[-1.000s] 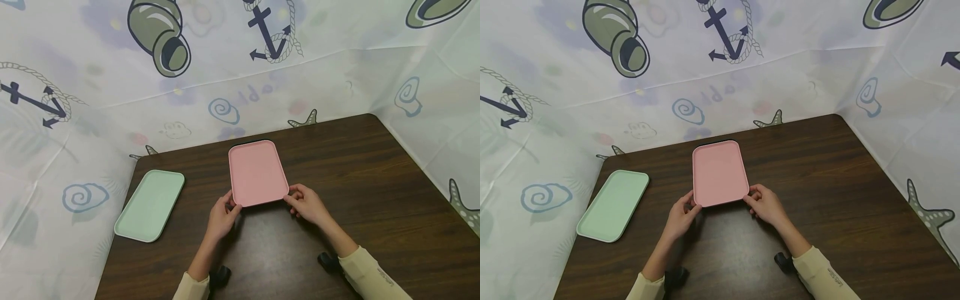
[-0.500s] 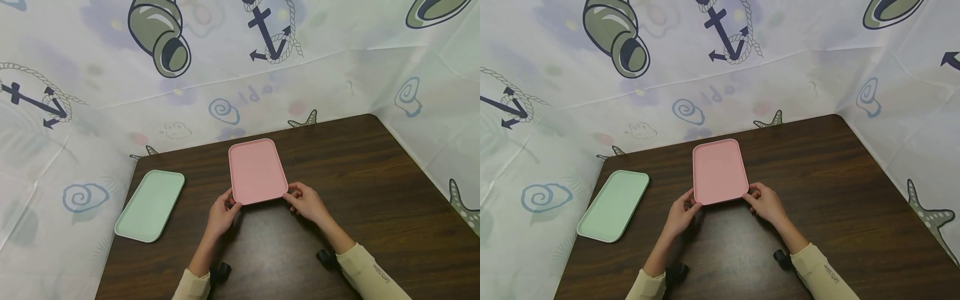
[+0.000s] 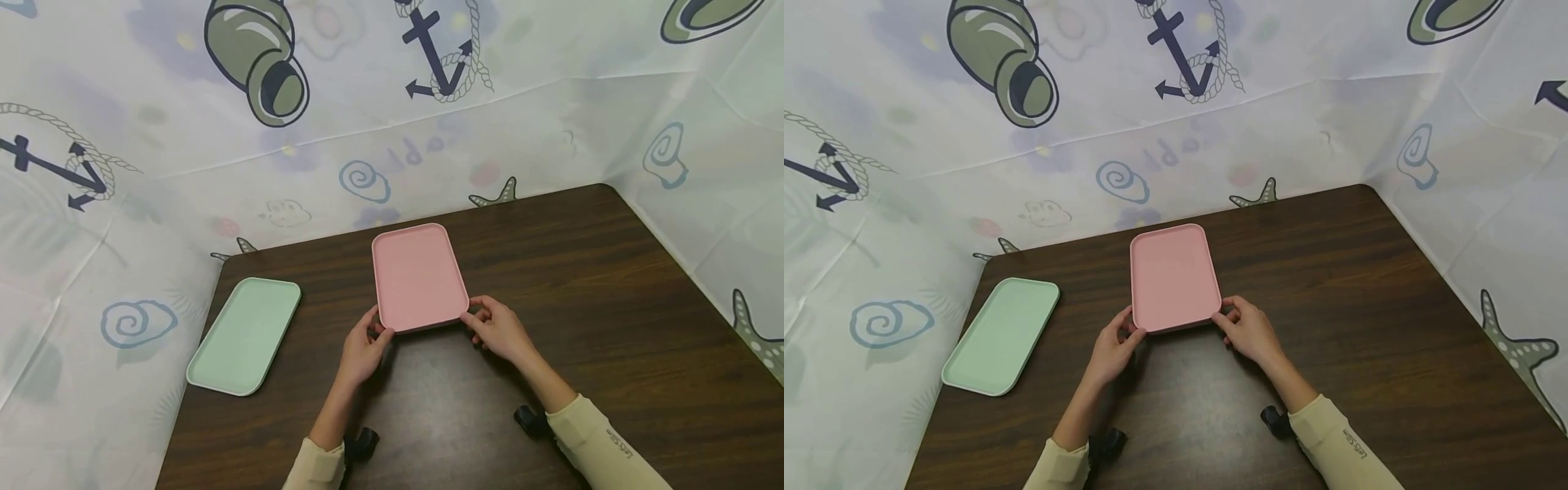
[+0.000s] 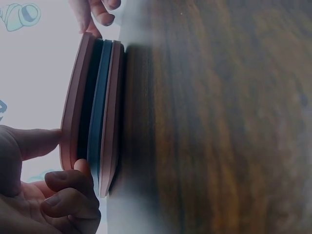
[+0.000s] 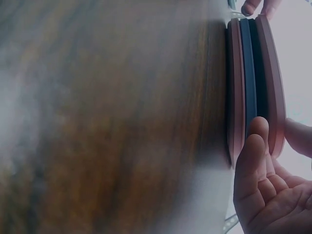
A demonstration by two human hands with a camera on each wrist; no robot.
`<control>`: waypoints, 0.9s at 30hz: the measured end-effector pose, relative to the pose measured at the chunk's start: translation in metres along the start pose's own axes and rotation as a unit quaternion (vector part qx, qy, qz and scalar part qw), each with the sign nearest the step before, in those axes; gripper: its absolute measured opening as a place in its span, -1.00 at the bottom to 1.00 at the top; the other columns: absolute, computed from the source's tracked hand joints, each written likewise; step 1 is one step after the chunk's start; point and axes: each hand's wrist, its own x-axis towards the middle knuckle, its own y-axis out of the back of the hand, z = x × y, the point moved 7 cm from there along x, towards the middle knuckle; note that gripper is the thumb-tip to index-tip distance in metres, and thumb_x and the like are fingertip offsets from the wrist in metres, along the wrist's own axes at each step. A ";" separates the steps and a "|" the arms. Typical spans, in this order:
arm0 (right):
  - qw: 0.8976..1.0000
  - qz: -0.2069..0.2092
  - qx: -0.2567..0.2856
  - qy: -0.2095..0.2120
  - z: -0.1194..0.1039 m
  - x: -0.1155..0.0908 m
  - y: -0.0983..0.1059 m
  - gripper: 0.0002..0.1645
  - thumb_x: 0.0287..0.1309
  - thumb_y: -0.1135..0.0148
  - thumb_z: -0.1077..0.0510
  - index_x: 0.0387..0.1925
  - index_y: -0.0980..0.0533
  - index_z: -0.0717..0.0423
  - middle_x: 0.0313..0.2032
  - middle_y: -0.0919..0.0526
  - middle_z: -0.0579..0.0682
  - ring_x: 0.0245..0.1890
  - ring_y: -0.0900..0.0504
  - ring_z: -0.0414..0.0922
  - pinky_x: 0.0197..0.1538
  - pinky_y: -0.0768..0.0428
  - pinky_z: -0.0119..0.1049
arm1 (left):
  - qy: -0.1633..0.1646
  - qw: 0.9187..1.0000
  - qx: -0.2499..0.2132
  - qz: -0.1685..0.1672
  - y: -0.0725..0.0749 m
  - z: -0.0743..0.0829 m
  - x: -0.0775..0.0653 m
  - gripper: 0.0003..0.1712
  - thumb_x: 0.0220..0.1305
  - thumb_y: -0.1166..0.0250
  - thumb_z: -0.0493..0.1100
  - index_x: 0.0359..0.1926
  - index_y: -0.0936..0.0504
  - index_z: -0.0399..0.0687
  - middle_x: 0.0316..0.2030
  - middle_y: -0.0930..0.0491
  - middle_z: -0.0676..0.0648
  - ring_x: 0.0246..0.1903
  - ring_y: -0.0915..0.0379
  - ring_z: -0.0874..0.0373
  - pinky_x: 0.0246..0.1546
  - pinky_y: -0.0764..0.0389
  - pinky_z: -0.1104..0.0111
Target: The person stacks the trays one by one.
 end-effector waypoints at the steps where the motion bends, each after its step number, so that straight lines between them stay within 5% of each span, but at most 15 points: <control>1: 1.000 -0.001 -0.001 0.001 0.000 0.000 0.000 -0.48 0.31 -0.26 0.00 0.16 -0.44 0.21 -0.42 -0.65 0.08 -0.59 -0.62 -0.07 -0.56 -0.55 -0.23 | -0.001 1.000 0.000 0.000 0.000 0.000 0.000 -0.36 0.27 -0.33 -0.19 0.35 -0.40 -0.14 -0.33 -0.55 -0.07 -0.66 -0.29 0.21 -0.65 -0.32 0.40; 18: 0.999 -0.030 -0.023 -0.022 0.001 -0.011 -0.006 -0.35 0.30 -0.25 0.01 0.31 -0.33 0.20 -0.43 -0.64 0.02 -0.62 -0.58 -0.10 -0.52 -0.54 -0.22 | 0.007 0.999 -0.032 -0.018 -0.003 -0.005 -0.021 -0.36 0.31 -0.30 -0.19 0.36 -0.37 -0.21 -0.26 -0.57 -0.11 -0.72 -0.19 0.29 -0.68 -0.27 0.45; 27: 0.995 -0.092 -0.007 -0.026 0.004 -0.020 -0.024 -0.55 0.32 -0.24 0.06 0.11 -0.49 0.26 -0.50 -0.62 0.00 -0.60 -0.60 -0.10 -0.55 -0.55 -0.23 | 0.036 0.997 -0.040 -0.053 0.005 -0.011 -0.042 -0.39 0.35 -0.27 -0.17 0.38 -0.37 -0.17 -0.18 -0.56 -0.13 -0.74 -0.16 0.27 -0.68 -0.27 0.42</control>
